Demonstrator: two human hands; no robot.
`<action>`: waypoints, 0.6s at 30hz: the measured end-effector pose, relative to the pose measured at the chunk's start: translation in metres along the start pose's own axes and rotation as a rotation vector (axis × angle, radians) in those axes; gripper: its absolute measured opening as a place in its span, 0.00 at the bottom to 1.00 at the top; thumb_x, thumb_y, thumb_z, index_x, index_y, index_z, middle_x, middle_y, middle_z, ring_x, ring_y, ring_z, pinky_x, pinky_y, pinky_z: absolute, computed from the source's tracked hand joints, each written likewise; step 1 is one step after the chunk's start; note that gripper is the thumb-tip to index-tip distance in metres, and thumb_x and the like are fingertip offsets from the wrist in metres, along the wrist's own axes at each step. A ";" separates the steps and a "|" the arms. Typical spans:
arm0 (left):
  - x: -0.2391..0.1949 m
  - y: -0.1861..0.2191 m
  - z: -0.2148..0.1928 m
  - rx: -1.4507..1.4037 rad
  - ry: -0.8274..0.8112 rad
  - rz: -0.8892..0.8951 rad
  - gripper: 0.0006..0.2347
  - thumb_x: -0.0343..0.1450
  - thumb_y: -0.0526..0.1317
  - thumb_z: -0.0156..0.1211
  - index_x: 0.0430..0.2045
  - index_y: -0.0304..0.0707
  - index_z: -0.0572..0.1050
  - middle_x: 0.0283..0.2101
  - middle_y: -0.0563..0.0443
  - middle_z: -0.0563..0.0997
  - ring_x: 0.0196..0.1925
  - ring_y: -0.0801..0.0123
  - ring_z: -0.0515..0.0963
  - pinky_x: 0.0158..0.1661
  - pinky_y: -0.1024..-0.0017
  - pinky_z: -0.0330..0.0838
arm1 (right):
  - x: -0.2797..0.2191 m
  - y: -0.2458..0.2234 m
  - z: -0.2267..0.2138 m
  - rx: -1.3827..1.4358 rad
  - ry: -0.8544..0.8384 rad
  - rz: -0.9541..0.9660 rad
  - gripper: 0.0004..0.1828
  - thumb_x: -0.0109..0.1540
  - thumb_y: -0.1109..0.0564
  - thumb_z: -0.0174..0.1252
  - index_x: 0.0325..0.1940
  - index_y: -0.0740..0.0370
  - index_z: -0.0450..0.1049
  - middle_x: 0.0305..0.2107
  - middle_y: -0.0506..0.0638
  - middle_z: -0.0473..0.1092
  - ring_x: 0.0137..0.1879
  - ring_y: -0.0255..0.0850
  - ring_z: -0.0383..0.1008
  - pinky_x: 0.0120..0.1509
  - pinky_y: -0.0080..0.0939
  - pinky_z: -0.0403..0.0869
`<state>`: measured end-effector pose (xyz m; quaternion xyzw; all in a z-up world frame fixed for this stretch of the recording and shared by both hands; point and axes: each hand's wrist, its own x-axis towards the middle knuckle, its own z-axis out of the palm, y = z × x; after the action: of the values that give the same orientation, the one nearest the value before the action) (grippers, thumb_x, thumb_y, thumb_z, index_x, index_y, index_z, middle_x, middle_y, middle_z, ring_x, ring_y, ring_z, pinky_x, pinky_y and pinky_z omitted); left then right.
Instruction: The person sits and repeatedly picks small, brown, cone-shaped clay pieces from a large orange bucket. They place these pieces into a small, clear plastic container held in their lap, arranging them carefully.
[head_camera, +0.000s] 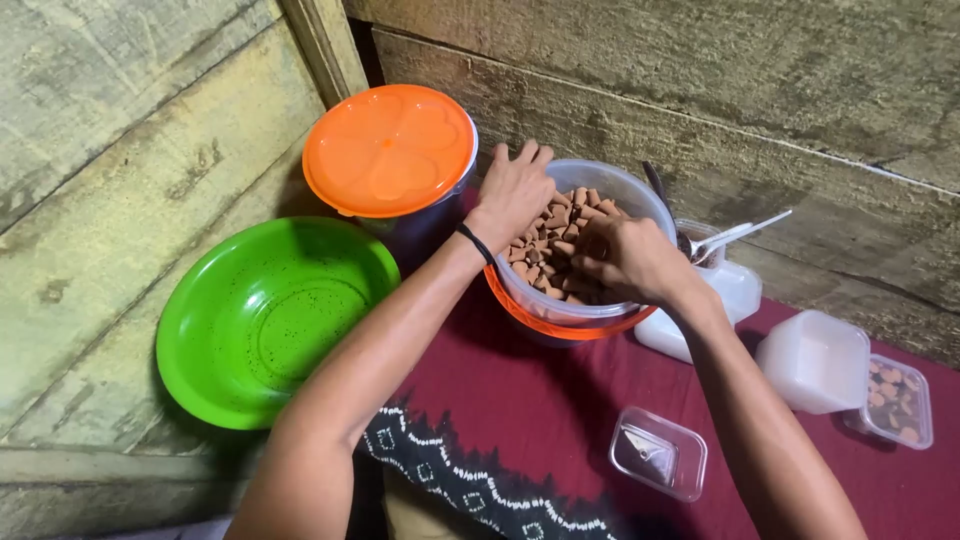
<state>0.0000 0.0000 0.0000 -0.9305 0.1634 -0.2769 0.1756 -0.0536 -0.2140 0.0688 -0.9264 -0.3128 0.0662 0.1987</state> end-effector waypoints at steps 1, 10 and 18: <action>-0.001 0.000 0.000 -0.002 -0.003 -0.002 0.06 0.66 0.38 0.58 0.22 0.46 0.82 0.46 0.48 0.71 0.51 0.53 0.66 0.42 0.44 0.64 | -0.003 -0.004 -0.003 0.000 -0.004 0.000 0.13 0.58 0.48 0.64 0.43 0.55 0.79 0.37 0.57 0.79 0.49 0.60 0.80 0.53 0.61 0.77; -0.019 -0.006 -0.053 -0.098 0.068 -0.037 0.04 0.67 0.35 0.61 0.22 0.40 0.82 0.47 0.46 0.70 0.50 0.54 0.66 0.42 0.48 0.64 | -0.001 0.011 0.006 0.034 0.046 0.016 0.17 0.58 0.48 0.65 0.48 0.54 0.79 0.40 0.59 0.78 0.51 0.61 0.79 0.54 0.62 0.77; -0.044 -0.006 -0.073 -0.606 0.111 -0.209 0.05 0.63 0.39 0.60 0.26 0.45 0.71 0.25 0.53 0.77 0.36 0.54 0.80 0.40 0.56 0.66 | -0.009 0.031 0.013 0.250 0.327 0.029 0.12 0.53 0.50 0.71 0.38 0.52 0.78 0.30 0.48 0.78 0.42 0.47 0.81 0.47 0.51 0.77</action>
<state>-0.0756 0.0059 0.0393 -0.9357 0.1512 -0.2825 -0.1478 -0.0468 -0.2371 0.0443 -0.8974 -0.2522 -0.0438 0.3595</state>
